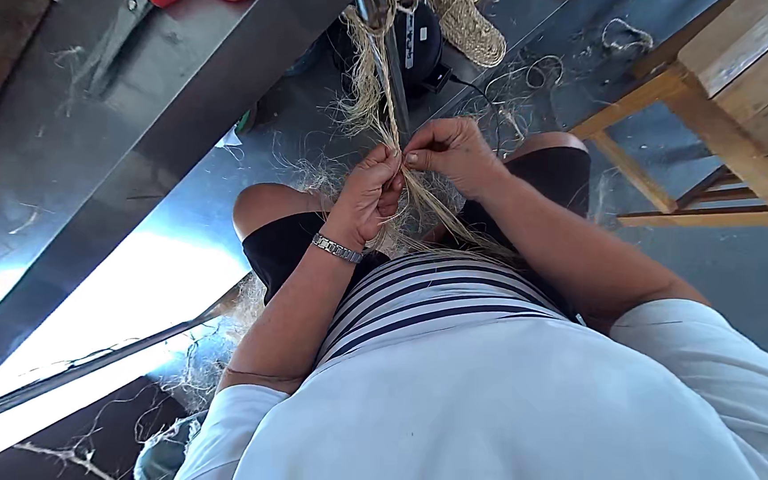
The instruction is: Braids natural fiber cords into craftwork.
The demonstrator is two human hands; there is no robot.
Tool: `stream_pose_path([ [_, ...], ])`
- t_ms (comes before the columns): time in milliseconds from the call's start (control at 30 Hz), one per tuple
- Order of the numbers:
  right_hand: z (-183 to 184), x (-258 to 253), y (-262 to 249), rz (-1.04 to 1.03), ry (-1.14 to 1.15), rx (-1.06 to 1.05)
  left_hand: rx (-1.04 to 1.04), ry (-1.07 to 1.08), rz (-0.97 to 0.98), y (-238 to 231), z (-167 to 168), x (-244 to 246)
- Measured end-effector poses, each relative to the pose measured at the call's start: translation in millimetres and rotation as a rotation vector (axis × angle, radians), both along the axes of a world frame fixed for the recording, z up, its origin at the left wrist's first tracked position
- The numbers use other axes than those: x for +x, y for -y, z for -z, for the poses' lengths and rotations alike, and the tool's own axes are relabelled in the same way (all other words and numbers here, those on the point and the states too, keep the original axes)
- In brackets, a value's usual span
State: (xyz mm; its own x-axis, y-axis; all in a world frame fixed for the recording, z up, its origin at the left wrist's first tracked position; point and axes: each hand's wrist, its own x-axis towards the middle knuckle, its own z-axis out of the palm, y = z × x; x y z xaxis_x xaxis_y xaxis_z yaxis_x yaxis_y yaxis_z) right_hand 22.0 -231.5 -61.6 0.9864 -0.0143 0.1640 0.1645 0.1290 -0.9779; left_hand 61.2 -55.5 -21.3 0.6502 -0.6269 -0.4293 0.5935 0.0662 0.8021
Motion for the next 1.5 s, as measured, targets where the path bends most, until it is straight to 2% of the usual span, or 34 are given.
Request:
stream_pose_path([
  [100, -1.8, -1.0, -2.8, 0.027, -0.018, -0.037, 0.018, 0.019, 0.008, 1.2, 3.6, -0.3],
  [267, -12.8, 2.0, 0.4, -0.035, -0.11, -0.14, 0.171, 0.064, 0.068, -0.1, -3.3, 5.0],
  [333, -18.7, 2.9, 2.1, -0.044, -0.128, -0.245, 0.229, 0.079, 0.102, 0.1, -6.7, 8.2],
  [433, -28.1, 3.8, 0.2, -0.014, -0.112, -0.531, 0.328, 0.118, 0.093, 6.0, -7.5, 6.7],
  [500, -33.0, 1.5, -3.3, 0.007, -0.116, -0.636, 0.302, 0.11, 0.057, 8.2, -3.2, 4.7],
  [567, -31.6, -2.7, -5.5, 0.019, -0.198, -0.488, 0.218, 0.094, 0.028, 7.1, -0.6, 2.7],
  [667, -28.0, -12.2, -4.4, -0.124, -0.458, -0.125, 0.141, 0.104, 0.008, 5.3, 0.4, 0.0],
  [767, -25.4, -16.9, -10.4, -0.215, -0.525, -0.01, 0.194, 0.198, -0.003, 7.5, 0.6, -3.9],
  [900, -37.7, -13.5, -14.0, -0.184, -0.563, -0.184, 0.485, 0.706, 0.005, 4.0, 14.5, -2.7],
  [967, -39.1, -13.4, -15.2, -0.184, -0.514, -0.292, 0.609, 0.853, 0.04, -0.9, 16.5, -2.5],
  [1067, -32.1, -14.2, -16.3, -0.096, -0.386, -0.372, 0.587, 0.819, 0.033, -1.8, 20.3, -3.2],
  [1200, -19.8, -12.7, -12.6, 0.044, -0.216, -0.386, 0.43, 0.62, -0.012, 2.3, 19.5, -4.5],
  [1400, -16.1, -12.8, -15.9, 0.143, -0.16, -0.363, 0.397, 0.668, -0.057, 5.5, 21.9, -4.4],
  [1500, -17.5, -10.3, -14.2, 0.122, -0.156, -0.343, 0.4, 0.68, -0.073, 4.5, 23.5, -2.8],
])
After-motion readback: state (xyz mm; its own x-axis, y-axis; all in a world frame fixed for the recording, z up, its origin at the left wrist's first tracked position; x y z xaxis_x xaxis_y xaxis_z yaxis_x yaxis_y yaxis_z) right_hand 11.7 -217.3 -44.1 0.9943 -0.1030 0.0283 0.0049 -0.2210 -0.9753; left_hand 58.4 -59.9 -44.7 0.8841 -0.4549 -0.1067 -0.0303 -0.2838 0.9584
